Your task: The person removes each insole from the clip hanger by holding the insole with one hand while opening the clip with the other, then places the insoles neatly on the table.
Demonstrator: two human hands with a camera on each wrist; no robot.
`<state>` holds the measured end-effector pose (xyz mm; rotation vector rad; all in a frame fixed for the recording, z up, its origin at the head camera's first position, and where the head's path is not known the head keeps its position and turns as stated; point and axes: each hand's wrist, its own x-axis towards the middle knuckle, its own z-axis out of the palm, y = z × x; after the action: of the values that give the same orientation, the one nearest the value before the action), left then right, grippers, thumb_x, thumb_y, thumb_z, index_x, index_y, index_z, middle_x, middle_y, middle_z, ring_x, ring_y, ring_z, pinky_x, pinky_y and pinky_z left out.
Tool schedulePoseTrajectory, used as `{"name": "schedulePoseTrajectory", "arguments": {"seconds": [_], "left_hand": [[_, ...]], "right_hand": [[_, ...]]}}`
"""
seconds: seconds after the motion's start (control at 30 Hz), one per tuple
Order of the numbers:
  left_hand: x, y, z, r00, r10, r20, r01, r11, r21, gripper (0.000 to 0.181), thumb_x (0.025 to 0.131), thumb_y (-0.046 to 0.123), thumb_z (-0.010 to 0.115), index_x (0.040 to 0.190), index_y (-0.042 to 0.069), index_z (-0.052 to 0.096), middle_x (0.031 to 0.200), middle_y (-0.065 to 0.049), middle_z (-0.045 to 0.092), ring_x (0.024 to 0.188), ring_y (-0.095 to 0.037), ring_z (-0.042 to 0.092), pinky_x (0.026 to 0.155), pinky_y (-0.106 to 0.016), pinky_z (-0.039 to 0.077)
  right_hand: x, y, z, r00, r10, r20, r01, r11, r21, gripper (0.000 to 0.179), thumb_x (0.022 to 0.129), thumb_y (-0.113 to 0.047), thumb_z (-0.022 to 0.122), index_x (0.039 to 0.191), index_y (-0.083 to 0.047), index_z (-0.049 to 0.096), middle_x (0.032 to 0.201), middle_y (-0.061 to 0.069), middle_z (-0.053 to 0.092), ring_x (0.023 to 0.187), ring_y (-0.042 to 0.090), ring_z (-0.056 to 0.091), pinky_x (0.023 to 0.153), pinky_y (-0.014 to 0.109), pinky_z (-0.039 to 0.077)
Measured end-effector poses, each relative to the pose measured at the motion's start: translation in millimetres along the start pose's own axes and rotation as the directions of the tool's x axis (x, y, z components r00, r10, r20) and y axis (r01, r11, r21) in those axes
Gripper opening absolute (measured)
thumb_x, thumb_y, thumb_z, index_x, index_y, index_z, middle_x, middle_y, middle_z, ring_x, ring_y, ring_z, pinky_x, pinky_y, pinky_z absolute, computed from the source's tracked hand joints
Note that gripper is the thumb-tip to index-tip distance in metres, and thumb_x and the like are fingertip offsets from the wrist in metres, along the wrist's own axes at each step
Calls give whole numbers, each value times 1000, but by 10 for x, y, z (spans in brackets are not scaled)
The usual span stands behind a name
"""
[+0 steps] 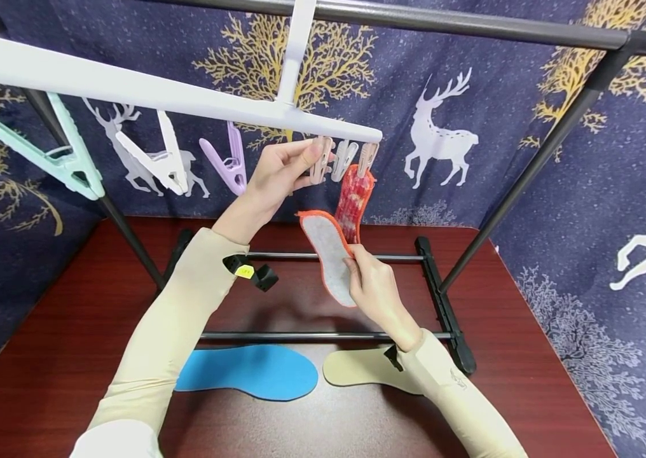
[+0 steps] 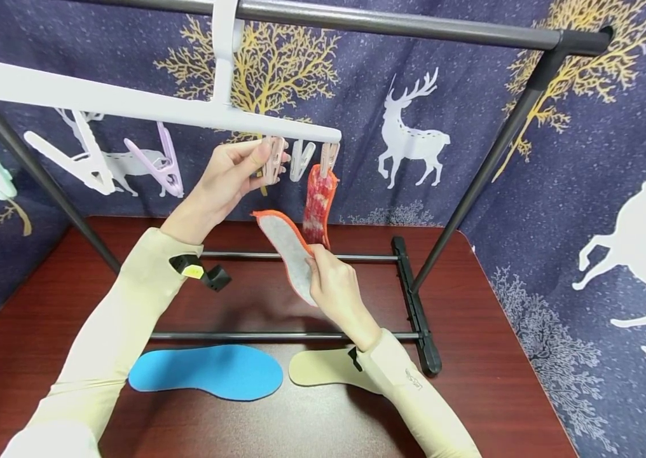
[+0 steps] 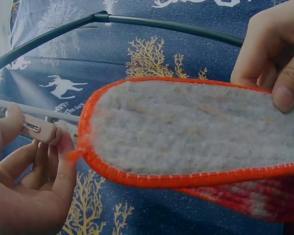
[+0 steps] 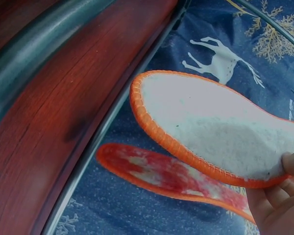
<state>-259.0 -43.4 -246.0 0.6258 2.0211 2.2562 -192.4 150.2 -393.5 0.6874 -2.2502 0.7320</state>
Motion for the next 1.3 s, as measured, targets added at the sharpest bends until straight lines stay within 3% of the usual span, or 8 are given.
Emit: {"name": "schedulePoseTrajectory", "arguments": {"seconds": [0.13, 0.33, 0.43, 0.73, 0.93, 1.13, 1.3], "left_hand": [[0, -4, -5, 1000, 9, -1, -9, 1000, -2, 34, 98, 20, 54, 128, 4, 62, 108, -7, 71, 115, -15, 60, 98, -32, 51], [-15, -2, -7, 1000, -2, 7, 2, 1000, -10, 36, 99, 20, 53, 131, 4, 59, 123, -15, 65, 121, -18, 58, 102, -36, 48], [-18, -5, -14, 1000, -9, 8, 9, 1000, 1, 37, 99, 20, 53, 132, 5, 59, 121, -13, 66, 121, -18, 58, 103, -36, 48], [-12, -14, -22, 1000, 26, 14, -25, 999, -45, 36, 99, 15, 52, 130, -1, 58, 110, -7, 70, 111, -15, 62, 90, -27, 55], [-5, -15, -25, 1000, 0, -8, 0, 1000, 5, 35, 98, 20, 55, 129, 5, 61, 110, -5, 71, 113, -12, 61, 91, -25, 54], [-6, -18, -16, 1000, -14, -12, 13, 999, -34, 35, 98, 20, 55, 130, 5, 61, 109, -6, 70, 115, -20, 61, 92, -25, 54], [-6, -21, -5, 999, -25, -23, 25, 999, -25, 35, 98, 22, 56, 130, 8, 62, 108, -6, 71, 112, -12, 59, 82, -18, 53]], "right_hand": [[-3, 3, -6, 1000, 4, -3, -4, 1000, 8, 8, 96, -8, 57, 102, -3, 60, 81, 11, 67, 63, 20, 62, 53, 35, 49], [-9, 3, -16, 1000, 2, -13, -2, 1000, 2, 8, 95, -7, 58, 101, -2, 59, 79, 12, 66, 63, 21, 62, 53, 36, 49], [-10, 2, -20, 1000, 6, -10, -6, 1000, -3, 8, 95, -7, 58, 101, -2, 58, 78, 12, 65, 61, 21, 60, 52, 35, 48], [-11, 0, -56, 1000, 25, -4, -25, 1000, 0, 6, 96, -5, 56, 100, -1, 57, 78, 12, 64, 60, 21, 58, 50, 33, 46], [-18, 1, -78, 1000, 29, 0, -29, 1000, -3, 6, 96, -5, 56, 101, -1, 57, 77, 12, 63, 60, 21, 58, 50, 33, 46], [-18, 8, -111, 999, 26, -18, -26, 1000, -7, 8, 95, -6, 58, 102, -1, 56, 77, 12, 63, 60, 22, 58, 50, 34, 46], [-28, 26, -123, 1000, 15, -24, -16, 1000, -8, 9, 94, -5, 59, 101, 0, 56, 76, 13, 62, 58, 21, 55, 49, 33, 44]]}}
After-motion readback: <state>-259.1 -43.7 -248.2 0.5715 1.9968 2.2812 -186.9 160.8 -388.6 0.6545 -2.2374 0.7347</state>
